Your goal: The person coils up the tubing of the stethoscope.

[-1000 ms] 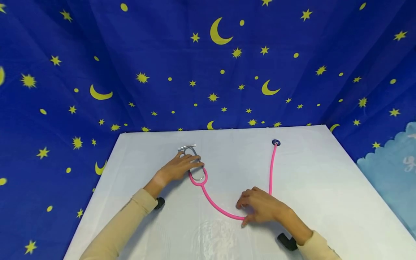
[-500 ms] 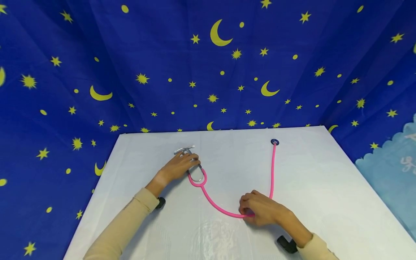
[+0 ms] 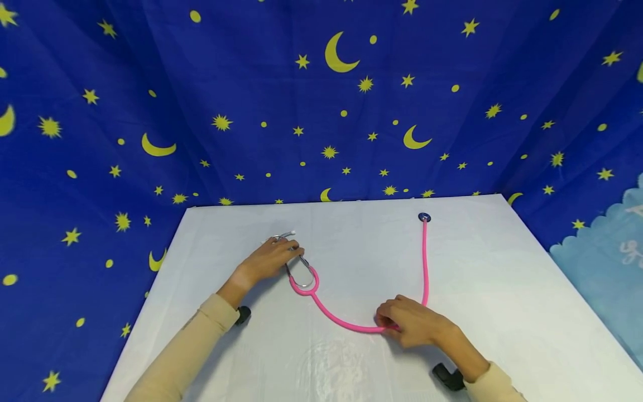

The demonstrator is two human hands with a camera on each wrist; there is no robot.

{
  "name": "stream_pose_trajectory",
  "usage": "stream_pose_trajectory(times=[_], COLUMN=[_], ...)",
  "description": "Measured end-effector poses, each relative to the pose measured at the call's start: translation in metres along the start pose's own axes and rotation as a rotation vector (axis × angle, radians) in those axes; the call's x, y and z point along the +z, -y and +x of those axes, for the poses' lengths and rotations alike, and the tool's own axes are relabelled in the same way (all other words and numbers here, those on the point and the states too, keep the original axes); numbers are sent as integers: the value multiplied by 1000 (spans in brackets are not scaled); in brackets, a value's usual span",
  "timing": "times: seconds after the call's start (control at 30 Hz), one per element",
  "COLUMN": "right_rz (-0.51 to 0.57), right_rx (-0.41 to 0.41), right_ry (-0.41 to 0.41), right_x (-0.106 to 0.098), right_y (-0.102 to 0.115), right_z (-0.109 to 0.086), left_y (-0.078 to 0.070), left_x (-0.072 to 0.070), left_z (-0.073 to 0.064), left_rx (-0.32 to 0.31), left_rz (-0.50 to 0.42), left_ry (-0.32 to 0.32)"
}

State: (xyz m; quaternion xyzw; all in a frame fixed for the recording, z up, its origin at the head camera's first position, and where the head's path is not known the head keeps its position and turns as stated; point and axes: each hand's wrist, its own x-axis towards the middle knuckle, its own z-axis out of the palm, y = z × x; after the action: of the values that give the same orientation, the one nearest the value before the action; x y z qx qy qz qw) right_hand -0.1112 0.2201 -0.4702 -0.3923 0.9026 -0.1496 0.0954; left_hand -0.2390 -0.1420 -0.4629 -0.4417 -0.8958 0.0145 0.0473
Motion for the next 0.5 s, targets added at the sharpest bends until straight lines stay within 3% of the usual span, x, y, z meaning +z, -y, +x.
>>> stream_pose_trajectory(times=[0.23, 0.5], right_rz=[27, 155], right_rx=[13, 51], right_ry=[0, 32], right_x=[0, -4], right_y=[-1, -6], right_z=[-1, -5], left_y=[2, 0], left_x=[1, -2], left_z=[-2, -3], left_rx=[65, 57], left_rz=[26, -47], left_ry=[-60, -53])
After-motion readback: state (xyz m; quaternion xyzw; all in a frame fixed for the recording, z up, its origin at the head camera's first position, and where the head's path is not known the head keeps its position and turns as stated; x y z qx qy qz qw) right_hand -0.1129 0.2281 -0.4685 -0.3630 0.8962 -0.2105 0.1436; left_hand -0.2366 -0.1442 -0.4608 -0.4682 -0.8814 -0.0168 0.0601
